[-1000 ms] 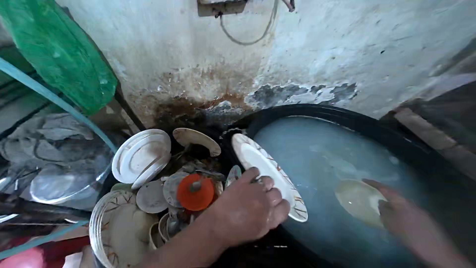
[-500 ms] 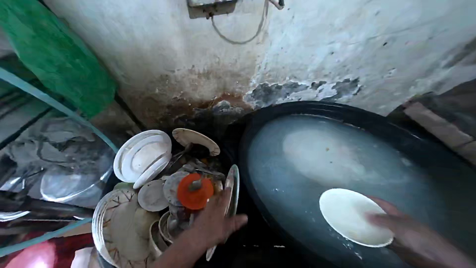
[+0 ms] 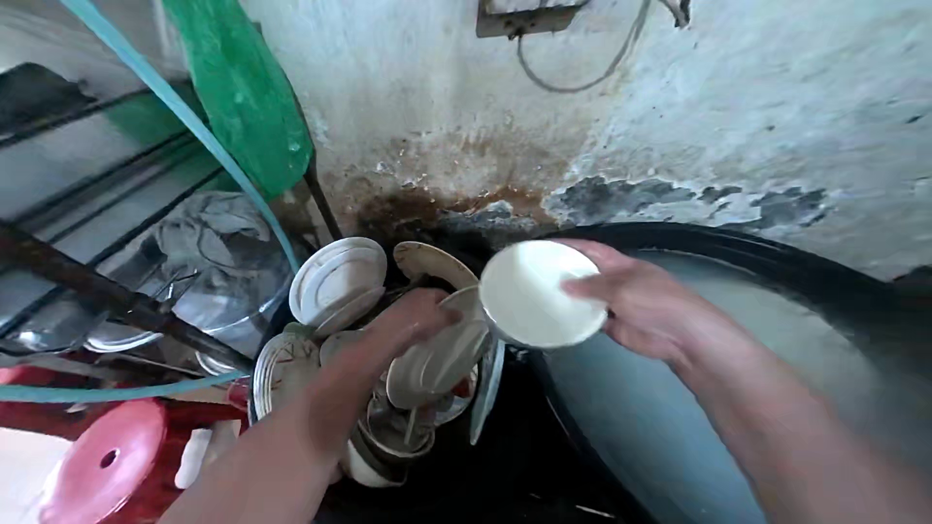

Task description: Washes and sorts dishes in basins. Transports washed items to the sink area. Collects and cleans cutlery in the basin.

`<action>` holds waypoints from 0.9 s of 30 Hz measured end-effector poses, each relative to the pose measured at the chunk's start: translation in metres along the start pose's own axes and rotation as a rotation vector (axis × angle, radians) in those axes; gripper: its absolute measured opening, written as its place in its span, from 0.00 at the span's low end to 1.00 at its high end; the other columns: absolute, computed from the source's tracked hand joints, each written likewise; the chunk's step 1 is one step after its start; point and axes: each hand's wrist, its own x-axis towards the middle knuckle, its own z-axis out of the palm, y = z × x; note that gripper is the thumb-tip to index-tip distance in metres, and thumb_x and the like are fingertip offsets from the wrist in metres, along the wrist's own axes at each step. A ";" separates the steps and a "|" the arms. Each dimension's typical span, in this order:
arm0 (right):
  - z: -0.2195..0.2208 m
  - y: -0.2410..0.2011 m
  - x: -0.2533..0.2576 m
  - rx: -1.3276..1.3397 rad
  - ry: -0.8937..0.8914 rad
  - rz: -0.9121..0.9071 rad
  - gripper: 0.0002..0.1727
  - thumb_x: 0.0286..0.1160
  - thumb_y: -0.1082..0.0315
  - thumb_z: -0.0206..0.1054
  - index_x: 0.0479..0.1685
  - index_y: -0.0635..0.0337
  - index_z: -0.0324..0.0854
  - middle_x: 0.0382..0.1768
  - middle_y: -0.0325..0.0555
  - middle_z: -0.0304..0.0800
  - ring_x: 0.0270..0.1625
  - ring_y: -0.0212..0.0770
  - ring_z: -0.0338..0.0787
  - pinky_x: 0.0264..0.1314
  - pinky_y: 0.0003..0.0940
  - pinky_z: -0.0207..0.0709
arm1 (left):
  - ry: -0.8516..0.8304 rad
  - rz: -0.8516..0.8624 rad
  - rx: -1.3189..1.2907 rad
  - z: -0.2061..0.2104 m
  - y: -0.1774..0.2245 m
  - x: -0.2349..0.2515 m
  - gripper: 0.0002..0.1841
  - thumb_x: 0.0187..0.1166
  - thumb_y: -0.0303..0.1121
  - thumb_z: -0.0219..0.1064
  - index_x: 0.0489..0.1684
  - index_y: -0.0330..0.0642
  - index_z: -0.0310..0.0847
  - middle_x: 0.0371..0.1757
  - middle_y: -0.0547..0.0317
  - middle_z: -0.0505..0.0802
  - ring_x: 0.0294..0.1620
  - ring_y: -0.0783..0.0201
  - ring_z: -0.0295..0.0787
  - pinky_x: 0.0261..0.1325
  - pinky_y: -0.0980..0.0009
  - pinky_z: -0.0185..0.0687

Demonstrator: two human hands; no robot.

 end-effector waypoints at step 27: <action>0.036 0.073 -0.019 -0.889 0.096 -0.456 0.31 0.81 0.82 0.54 0.81 0.47 0.76 0.65 0.57 0.89 0.58 0.61 0.92 0.59 0.68 0.82 | 0.560 0.632 0.569 0.103 -0.170 -0.039 0.16 0.68 0.18 0.70 0.51 0.45 0.94 0.44 0.48 0.92 0.54 0.42 0.91 0.53 0.43 0.89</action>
